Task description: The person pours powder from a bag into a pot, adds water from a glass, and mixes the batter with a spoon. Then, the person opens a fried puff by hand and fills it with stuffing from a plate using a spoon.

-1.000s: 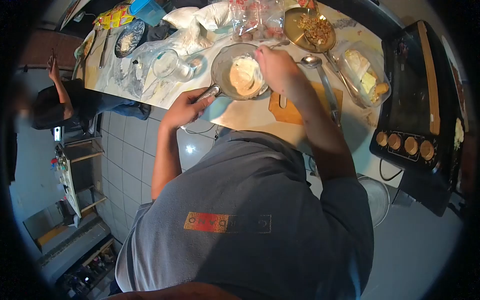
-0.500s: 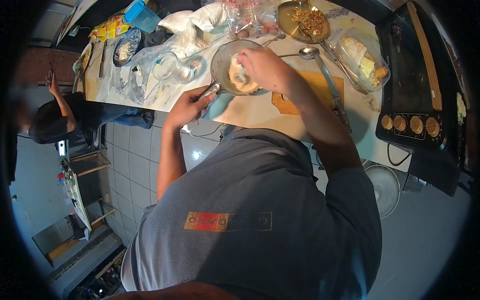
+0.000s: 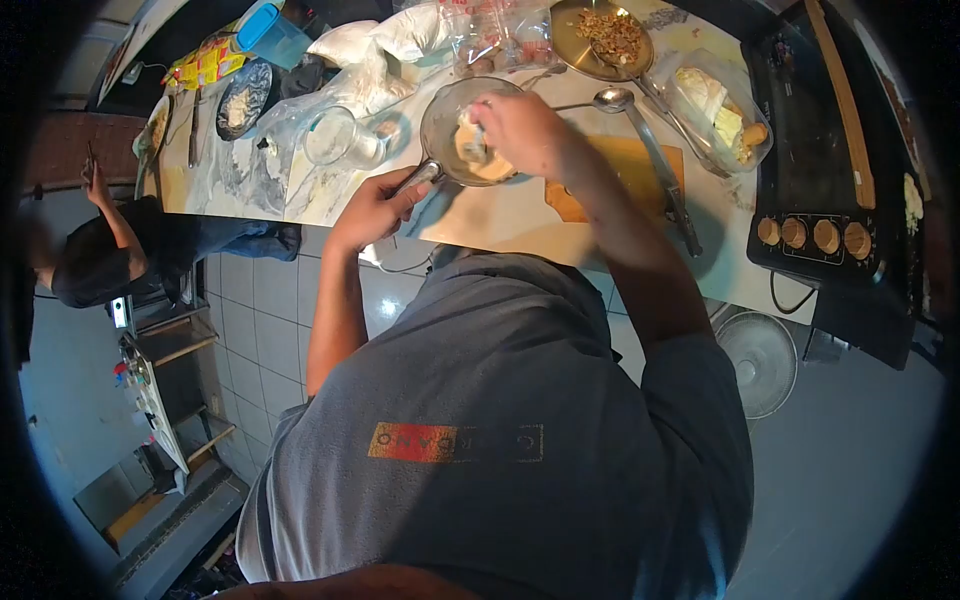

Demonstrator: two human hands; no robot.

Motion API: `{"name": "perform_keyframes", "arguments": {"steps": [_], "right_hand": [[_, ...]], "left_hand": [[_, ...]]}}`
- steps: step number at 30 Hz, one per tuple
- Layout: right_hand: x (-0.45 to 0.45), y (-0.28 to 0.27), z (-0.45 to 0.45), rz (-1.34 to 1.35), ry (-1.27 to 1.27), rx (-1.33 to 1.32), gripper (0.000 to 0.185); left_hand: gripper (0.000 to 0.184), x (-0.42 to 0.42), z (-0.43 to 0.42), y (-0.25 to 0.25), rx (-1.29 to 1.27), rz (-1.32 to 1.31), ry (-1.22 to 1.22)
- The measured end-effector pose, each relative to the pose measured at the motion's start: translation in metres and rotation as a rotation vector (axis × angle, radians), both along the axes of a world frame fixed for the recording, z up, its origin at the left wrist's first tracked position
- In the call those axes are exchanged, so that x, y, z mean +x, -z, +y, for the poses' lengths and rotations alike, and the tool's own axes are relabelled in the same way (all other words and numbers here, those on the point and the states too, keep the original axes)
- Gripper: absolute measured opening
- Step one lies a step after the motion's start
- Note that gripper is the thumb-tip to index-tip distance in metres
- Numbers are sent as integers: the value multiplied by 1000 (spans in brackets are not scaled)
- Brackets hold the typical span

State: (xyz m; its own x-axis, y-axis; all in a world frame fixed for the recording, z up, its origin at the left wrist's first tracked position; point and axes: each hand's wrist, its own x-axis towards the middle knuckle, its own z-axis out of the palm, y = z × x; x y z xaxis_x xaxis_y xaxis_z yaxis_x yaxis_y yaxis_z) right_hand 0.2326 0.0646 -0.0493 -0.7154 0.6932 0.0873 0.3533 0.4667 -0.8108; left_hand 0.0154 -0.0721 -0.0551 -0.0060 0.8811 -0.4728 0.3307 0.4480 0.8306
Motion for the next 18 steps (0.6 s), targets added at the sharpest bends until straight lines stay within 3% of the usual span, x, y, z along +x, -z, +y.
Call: {"name": "perform_keyframes", "arguments": {"steps": [3,5,6,10,13,15,16,18], "right_hand": [[5,-2,6,-165,129,18,25],[5,8,3,64,56,28,27],[6,6,1,-10,29,-73,23],[6,3,0,-56,152,-4,23],[1,15,-3,157,53,115,22],[6,7,-3,15,125,-27,23],[11,0,4,-93,122,193,24],[5,7,3,-8,128,178,24]], "left_hand": [[36,-2,1,-1,12,54,36],[36,-2,2,-4,1,25,31],[36,-4,3,-5,-2,5,27],[36,-7,3,4,47,47,65],[36,-10,4,1,-13,40,63],[36,-11,3,3,47,30,72],[36,-11,4,2,48,29,73],[36,-12,6,-2,-16,23,70]]}}
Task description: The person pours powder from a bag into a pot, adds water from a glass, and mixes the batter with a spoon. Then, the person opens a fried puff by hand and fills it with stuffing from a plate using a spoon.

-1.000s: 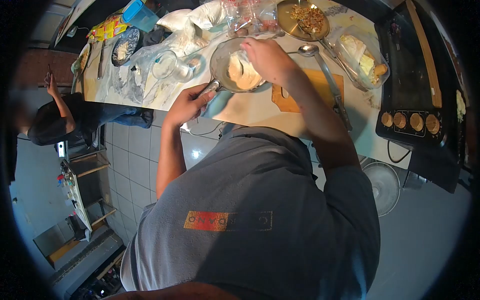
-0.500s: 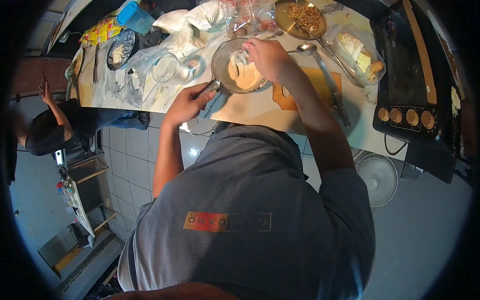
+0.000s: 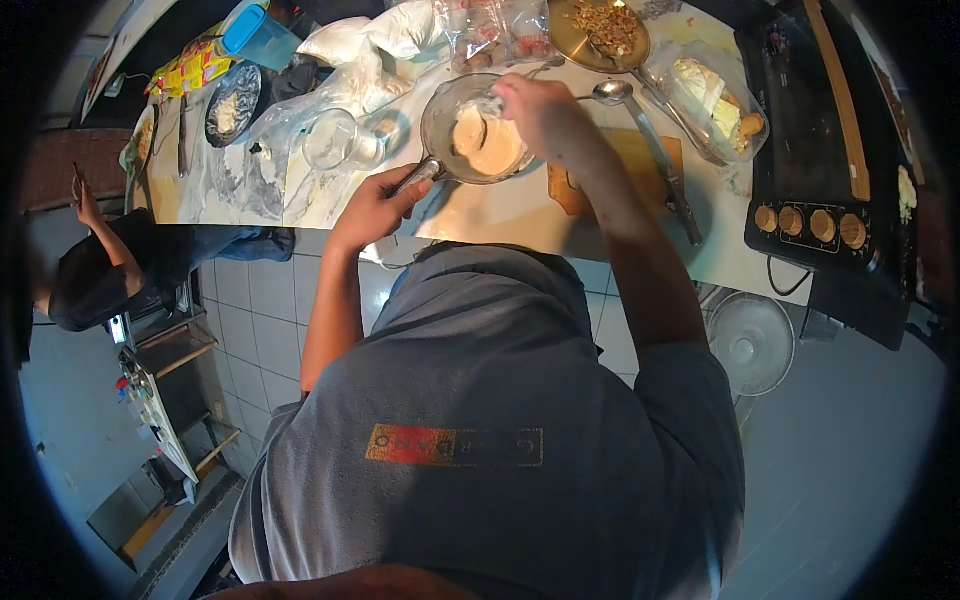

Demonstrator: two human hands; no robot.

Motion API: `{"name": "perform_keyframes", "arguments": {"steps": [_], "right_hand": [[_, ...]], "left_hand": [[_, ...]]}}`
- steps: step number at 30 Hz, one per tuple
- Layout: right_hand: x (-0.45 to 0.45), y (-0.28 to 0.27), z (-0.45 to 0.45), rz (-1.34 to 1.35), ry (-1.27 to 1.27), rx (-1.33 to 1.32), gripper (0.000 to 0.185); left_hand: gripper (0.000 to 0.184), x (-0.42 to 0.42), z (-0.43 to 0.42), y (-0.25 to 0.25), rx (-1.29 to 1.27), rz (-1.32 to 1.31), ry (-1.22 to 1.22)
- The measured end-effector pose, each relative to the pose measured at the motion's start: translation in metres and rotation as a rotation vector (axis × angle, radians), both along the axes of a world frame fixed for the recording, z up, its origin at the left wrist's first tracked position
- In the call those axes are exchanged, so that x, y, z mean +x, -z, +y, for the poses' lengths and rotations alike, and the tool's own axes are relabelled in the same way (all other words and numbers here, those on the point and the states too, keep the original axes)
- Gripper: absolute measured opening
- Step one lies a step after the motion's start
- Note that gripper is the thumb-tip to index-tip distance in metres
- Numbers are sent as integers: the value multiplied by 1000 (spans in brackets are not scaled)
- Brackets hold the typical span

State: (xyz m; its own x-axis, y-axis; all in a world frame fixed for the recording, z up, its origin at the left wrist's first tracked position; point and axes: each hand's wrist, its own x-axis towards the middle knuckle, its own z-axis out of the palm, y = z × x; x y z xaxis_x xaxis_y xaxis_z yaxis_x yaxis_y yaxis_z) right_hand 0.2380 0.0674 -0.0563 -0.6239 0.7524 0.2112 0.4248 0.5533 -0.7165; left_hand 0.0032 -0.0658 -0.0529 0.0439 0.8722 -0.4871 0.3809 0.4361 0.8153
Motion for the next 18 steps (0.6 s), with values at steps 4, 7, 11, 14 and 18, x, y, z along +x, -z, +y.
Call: {"name": "perform_keyframes", "arguments": {"steps": [4,7,11,14,18], "right_hand": [[-5,0,-6,53,-1,-187,26],[-1,-5,-4,-80,93,-185,27],[-7,1,-13,1,69,-205,29],[-6,2,-9,-26,90,-249,29],[-8,0,-8,-17,122,-215,28]], "left_hand": [[36,-5,2,7,22,-19,-17],[39,-8,1,19,27,-83,-21],[40,-8,-2,22,-8,-95,-50],[41,-12,-5,24,3,-96,-64],[43,-15,-8,20,-69,-101,-107]]}}
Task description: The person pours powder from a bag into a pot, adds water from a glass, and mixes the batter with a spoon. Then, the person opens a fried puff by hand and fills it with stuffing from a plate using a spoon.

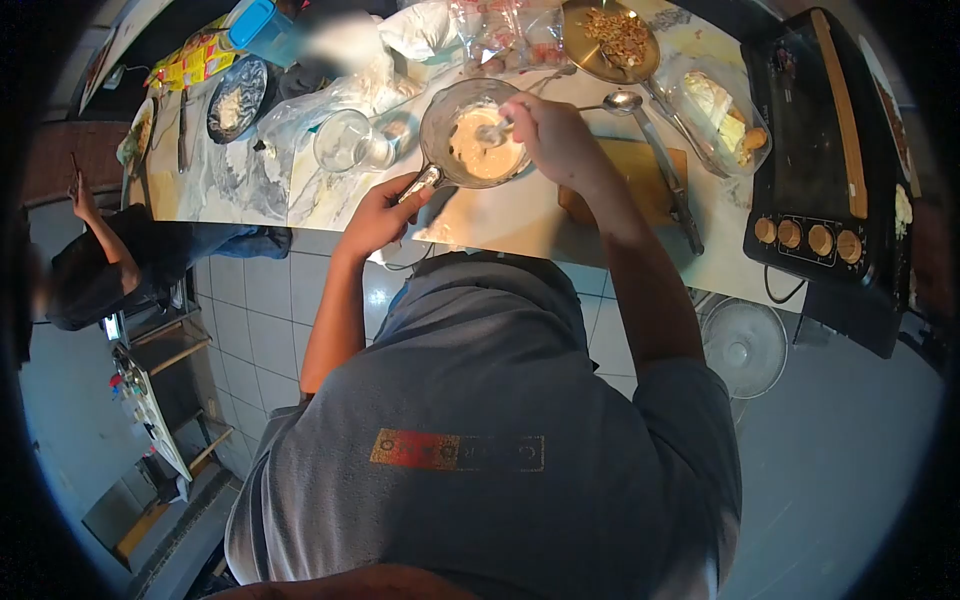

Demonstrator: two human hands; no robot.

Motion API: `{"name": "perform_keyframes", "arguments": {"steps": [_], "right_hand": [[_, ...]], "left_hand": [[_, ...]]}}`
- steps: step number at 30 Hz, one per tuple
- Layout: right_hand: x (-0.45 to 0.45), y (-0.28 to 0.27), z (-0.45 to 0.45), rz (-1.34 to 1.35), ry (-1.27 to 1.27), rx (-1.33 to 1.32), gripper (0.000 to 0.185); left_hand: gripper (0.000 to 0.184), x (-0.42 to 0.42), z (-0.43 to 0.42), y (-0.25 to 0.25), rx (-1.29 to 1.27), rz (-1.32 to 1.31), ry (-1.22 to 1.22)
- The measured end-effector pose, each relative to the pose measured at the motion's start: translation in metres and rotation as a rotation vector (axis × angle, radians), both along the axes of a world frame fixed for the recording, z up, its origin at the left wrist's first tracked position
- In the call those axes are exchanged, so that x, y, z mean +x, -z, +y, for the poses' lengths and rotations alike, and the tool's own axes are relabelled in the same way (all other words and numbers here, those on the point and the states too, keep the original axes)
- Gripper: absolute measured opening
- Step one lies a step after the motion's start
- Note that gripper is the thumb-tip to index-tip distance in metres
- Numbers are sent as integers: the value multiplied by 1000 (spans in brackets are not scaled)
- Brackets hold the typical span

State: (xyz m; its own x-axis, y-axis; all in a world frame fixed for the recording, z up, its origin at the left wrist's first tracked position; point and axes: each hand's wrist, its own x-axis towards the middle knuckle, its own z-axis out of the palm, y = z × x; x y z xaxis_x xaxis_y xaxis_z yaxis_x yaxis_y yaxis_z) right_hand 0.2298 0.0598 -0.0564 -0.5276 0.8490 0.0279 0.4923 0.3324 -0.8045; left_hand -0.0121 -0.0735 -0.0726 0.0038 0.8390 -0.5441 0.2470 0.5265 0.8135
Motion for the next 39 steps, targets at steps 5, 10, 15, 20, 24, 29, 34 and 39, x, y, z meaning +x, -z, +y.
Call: {"name": "perform_keyframes", "arguments": {"steps": [5,10,15,20,24,29,34,39], "right_hand": [[-3,5,0,-11,43,28,25],[6,10,-1,5,187,43,26],[11,22,-7,46,327,173,22],[6,21,-19,-31,526,128,22],[7,27,-28,-68,619,94,24],[6,30,-43,-12,630,160,28],[10,32,-66,-1,740,-275,38],[-8,31,-79,264,702,-515,48]], "left_hand": [[45,-12,-6,0,116,186,101],[51,-71,-37,17,59,69,-14],[44,-150,-44,20,-6,101,-331],[29,-221,2,51,214,-14,-870],[23,-276,53,77,257,-327,-1007],[28,-317,83,113,272,-375,-1034],[33,-301,93,107,292,-396,-1143],[26,-279,84,82,251,-332,-1165]]}}
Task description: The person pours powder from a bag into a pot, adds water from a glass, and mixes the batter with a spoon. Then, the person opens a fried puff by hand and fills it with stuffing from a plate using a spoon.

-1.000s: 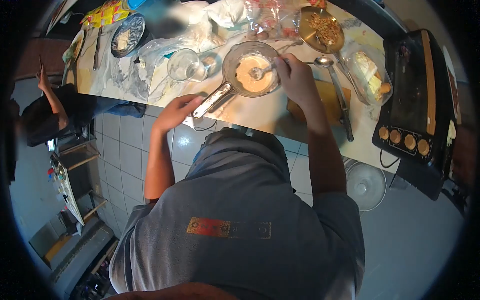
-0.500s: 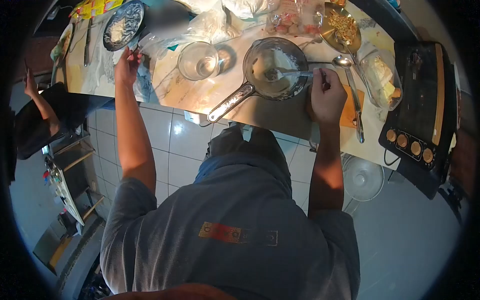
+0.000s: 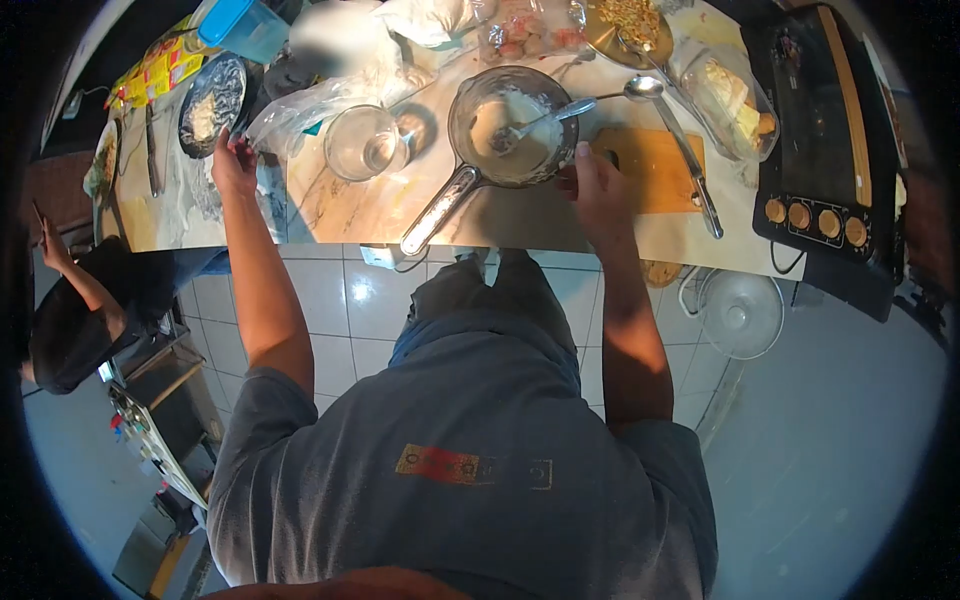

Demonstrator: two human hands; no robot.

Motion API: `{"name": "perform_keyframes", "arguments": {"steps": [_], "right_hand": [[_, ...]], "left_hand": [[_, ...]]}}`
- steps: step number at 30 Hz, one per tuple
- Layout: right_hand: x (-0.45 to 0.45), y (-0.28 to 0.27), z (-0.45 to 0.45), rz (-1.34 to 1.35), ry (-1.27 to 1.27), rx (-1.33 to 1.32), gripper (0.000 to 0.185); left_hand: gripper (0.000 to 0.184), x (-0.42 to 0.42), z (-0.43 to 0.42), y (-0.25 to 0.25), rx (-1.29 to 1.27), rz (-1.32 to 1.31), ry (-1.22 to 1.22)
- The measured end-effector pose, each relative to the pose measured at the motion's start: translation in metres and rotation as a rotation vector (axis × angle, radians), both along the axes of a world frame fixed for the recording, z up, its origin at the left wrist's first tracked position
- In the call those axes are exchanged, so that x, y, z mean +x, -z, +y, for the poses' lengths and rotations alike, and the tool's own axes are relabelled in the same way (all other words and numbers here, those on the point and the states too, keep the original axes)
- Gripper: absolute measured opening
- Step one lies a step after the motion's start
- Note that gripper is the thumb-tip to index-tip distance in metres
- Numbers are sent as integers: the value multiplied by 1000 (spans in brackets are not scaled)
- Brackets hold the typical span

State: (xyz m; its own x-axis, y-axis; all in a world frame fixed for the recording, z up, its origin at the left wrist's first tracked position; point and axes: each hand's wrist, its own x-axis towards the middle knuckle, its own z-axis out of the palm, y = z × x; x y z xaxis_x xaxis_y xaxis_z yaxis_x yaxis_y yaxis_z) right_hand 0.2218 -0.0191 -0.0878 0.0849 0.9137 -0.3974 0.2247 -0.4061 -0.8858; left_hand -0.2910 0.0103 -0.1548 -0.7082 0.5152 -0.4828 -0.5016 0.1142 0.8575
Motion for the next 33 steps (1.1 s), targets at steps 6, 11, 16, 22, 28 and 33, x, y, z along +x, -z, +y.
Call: {"name": "perform_keyframes", "arguments": {"steps": [6,11,16,22,28,33], "right_hand": [[-22,-6,7,166,96,-35,48],[3,19,11,-22,55,253,33],[44,6,10,-106,51,362,22],[77,-4,17,3,175,529,22],[162,3,20,-324,10,477,29],[233,-1,27,-421,-48,607,37]], "left_hand": [[15,23,-11,-22,-70,198,24],[18,57,-30,-71,36,318,115],[22,94,-48,-138,254,421,211],[24,167,-47,-180,458,374,432],[34,260,-39,-189,416,533,497],[27,364,-16,-184,236,641,614]]}}
